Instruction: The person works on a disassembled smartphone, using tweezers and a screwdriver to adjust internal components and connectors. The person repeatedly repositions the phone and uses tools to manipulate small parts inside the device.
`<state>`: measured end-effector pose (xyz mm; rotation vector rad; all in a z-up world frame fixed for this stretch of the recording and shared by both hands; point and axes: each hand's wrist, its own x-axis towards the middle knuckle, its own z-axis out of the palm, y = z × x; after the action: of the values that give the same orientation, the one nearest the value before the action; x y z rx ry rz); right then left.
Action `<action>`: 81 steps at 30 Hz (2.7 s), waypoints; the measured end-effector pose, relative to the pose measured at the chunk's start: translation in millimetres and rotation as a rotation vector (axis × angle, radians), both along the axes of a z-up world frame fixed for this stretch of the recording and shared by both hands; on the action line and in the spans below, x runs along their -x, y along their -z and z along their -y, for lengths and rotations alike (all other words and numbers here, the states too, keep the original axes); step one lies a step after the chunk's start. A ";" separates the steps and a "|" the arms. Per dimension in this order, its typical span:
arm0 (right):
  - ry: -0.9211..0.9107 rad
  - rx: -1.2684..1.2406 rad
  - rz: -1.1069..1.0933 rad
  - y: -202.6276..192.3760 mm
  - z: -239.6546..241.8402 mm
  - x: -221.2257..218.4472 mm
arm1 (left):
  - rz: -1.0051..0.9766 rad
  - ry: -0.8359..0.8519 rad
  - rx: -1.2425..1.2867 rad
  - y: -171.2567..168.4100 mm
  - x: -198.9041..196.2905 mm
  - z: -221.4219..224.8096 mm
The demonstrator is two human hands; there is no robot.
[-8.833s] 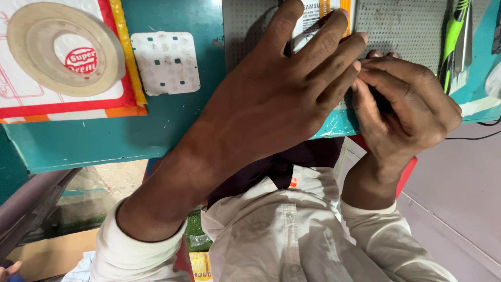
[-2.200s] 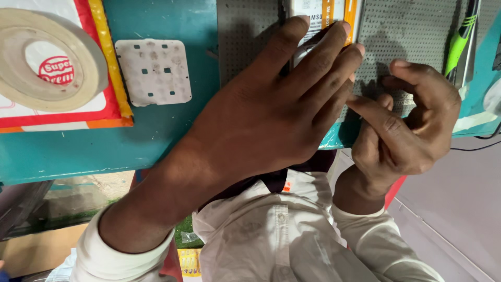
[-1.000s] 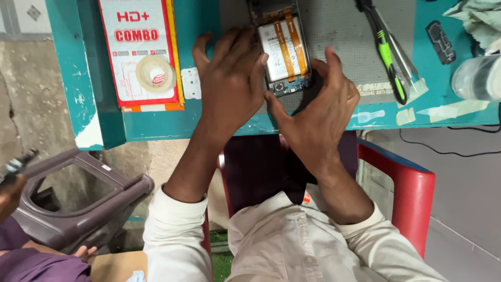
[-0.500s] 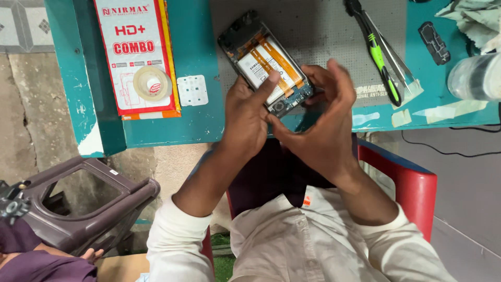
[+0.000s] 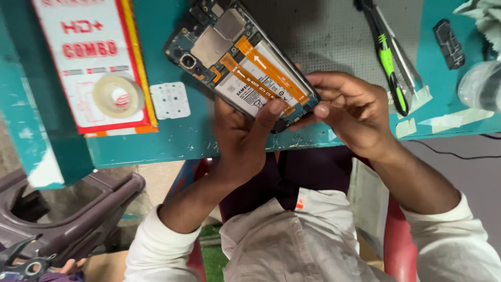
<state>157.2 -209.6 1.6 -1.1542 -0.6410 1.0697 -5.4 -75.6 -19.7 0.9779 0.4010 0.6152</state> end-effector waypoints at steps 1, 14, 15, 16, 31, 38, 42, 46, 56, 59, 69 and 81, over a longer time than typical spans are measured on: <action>0.003 -0.002 -0.063 1.1 1.8 -2.1 | -0.019 -0.004 -0.033 3.3 1.1 2.4; 0.046 -0.016 -0.050 10.3 14.2 0.6 | -0.129 0.229 -0.113 -3.4 10.5 -0.6; 0.051 -0.023 -0.056 11.7 15.4 0.7 | -0.087 0.225 -0.112 -2.7 10.8 -0.5; 0.056 -0.031 -0.061 12.9 16.9 0.6 | -0.044 0.223 -0.110 -2.5 11.1 -0.3; 0.118 -0.034 -0.054 18.0 19.7 -0.2 | -0.068 0.143 -0.424 -0.7 7.2 -0.8; 0.156 -0.019 -0.041 16.6 18.4 0.8 | -0.133 0.142 -0.528 -4.2 6.9 -3.6; 0.127 -0.046 -0.002 20.9 21.4 -0.6 | -0.098 0.151 -0.500 -0.8 7.7 -0.1; 0.148 -0.027 0.021 24.3 26.3 0.1 | -0.075 0.162 -0.481 2.1 8.2 0.9; 0.178 0.000 0.082 24.4 25.3 0.1 | -0.002 0.159 -0.425 6.0 6.6 3.0; 0.171 -0.007 0.076 24.2 25.9 1.3 | 0.001 0.161 -0.441 6.6 6.7 2.1; 0.155 -0.020 0.039 21.9 20.2 2.4 | -0.114 0.150 -0.466 -4.6 4.0 -5.9; 0.153 -0.041 -0.001 22.9 21.8 1.8 | -0.138 0.144 -0.431 -5.2 4.5 -3.6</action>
<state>155.4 -231.3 -21.3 -1.1482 -0.5621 0.9240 -9.8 -72.0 -14.6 1.4537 0.3213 0.5133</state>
